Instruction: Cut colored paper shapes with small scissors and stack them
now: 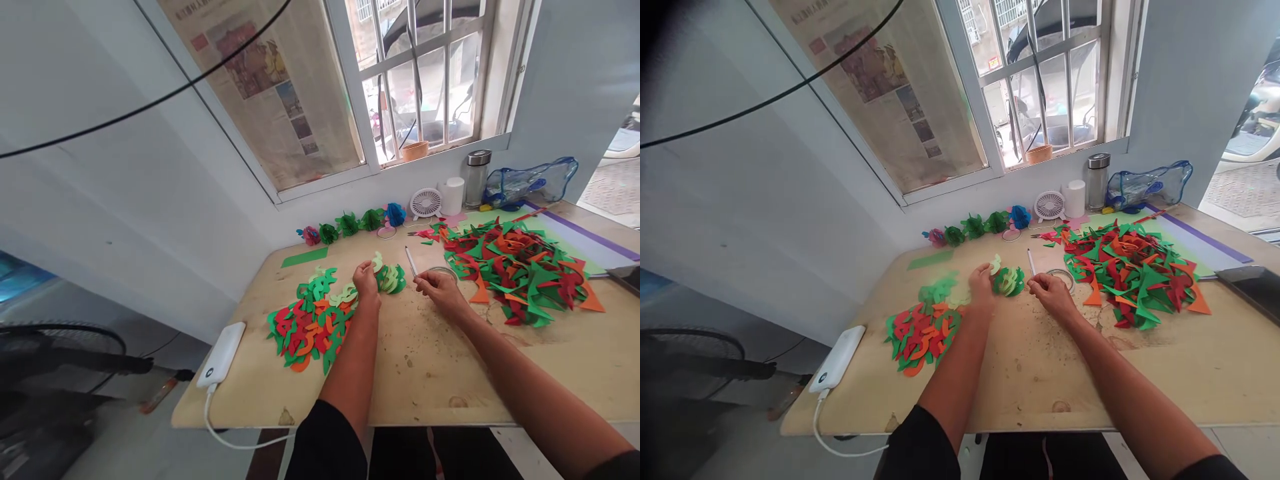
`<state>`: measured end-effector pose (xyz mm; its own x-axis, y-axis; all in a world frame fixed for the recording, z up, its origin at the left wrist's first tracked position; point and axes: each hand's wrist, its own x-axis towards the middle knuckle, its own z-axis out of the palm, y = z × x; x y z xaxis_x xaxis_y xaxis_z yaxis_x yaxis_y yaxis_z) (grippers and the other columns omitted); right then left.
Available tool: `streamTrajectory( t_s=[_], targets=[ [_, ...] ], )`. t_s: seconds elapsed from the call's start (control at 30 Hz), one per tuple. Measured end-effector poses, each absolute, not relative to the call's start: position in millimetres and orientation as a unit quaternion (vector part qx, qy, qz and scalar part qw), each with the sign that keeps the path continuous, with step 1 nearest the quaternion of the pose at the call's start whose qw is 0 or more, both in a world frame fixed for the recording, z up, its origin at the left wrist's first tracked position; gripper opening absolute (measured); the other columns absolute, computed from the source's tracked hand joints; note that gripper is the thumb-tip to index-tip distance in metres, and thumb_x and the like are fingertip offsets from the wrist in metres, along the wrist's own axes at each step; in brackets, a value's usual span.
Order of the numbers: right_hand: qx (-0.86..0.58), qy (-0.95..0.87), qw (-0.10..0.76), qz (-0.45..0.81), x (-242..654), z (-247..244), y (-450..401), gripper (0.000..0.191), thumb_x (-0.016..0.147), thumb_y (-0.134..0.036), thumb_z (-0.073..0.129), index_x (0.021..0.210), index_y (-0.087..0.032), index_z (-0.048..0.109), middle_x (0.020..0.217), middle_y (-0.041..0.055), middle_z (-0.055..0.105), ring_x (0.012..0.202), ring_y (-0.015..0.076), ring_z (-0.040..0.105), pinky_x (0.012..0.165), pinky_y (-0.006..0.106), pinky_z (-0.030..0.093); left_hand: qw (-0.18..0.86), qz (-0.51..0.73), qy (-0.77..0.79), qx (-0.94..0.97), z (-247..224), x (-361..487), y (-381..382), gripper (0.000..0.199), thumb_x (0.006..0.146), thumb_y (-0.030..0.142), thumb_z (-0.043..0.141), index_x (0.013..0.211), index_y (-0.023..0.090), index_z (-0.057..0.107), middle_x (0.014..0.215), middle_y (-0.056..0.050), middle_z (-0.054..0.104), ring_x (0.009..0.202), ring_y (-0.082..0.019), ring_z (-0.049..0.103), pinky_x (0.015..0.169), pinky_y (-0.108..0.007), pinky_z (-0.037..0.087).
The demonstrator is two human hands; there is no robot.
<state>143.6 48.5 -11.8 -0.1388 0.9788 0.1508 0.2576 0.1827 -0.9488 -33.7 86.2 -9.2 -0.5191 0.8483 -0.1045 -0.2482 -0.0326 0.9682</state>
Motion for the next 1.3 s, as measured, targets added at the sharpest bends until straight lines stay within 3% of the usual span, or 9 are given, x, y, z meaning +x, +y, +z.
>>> streamTrajectory(
  t_s=[0.33,0.53,0.7,0.87,1.07,1.3],
  targets=[
    [-0.494,-0.640,0.433,0.399,146,-12,51,0.028,0.079,-0.042,0.052,0.076,-0.017,0.065,0.066,0.0039,0.067,0.063,0.0166,0.058,0.060,0.027,0.045,0.343,0.600,0.615,0.380,-28,18,79,0.017,0.069,0.008,0.056,0.082,0.017,0.063,0.060,0.000,0.061,0.063,-0.014,0.060,0.066,-0.025,0.046],
    [-0.516,-0.623,0.444,0.386,147,-9,51,0.029,0.078,-0.043,0.052,0.076,-0.017,0.065,0.065,0.0040,0.068,0.059,0.0161,0.058,0.053,0.025,0.042,0.331,0.589,0.612,0.412,-28,22,62,0.023,0.074,0.009,0.051,0.092,0.016,0.064,0.067,-0.002,0.066,0.066,-0.014,0.062,0.066,-0.024,0.047],
    [-0.522,-0.613,0.455,0.380,146,-7,49,0.027,0.077,-0.041,0.052,0.075,-0.017,0.066,0.064,0.0040,0.067,0.057,0.0154,0.057,0.054,0.025,0.042,0.359,0.644,0.558,0.381,-13,1,53,0.023,0.075,0.016,0.052,0.096,0.014,0.063,0.075,-0.005,0.068,0.066,-0.013,0.064,0.064,-0.024,0.050],
    [-0.520,-0.610,0.458,0.384,146,-10,50,0.026,0.077,-0.039,0.052,0.074,-0.017,0.066,0.064,0.0037,0.067,0.057,0.0149,0.056,0.054,0.025,0.042,0.302,0.712,0.567,0.285,10,-43,58,0.024,0.073,0.017,0.056,0.096,0.014,0.062,0.083,-0.006,0.069,0.076,-0.015,0.068,0.068,-0.025,0.051],
    [-0.515,-0.609,0.457,0.394,146,-12,51,0.025,0.076,-0.039,0.053,0.075,-0.017,0.065,0.064,0.0033,0.067,0.057,0.0148,0.055,0.054,0.025,0.041,0.339,0.678,0.600,0.257,-4,-67,69,0.019,0.074,0.017,0.056,0.093,0.013,0.058,0.065,-0.003,0.065,0.059,-0.015,0.067,0.058,-0.026,0.051],
    [-0.511,-0.604,0.453,0.410,144,-15,51,0.024,0.075,-0.039,0.054,0.076,-0.018,0.065,0.065,0.0034,0.067,0.058,0.0153,0.056,0.057,0.025,0.042,0.306,0.629,0.658,0.279,-15,-71,84,0.017,0.077,0.014,0.051,0.091,0.014,0.058,0.067,-0.003,0.065,0.055,-0.013,0.065,0.054,-0.024,0.050]
  ],
)
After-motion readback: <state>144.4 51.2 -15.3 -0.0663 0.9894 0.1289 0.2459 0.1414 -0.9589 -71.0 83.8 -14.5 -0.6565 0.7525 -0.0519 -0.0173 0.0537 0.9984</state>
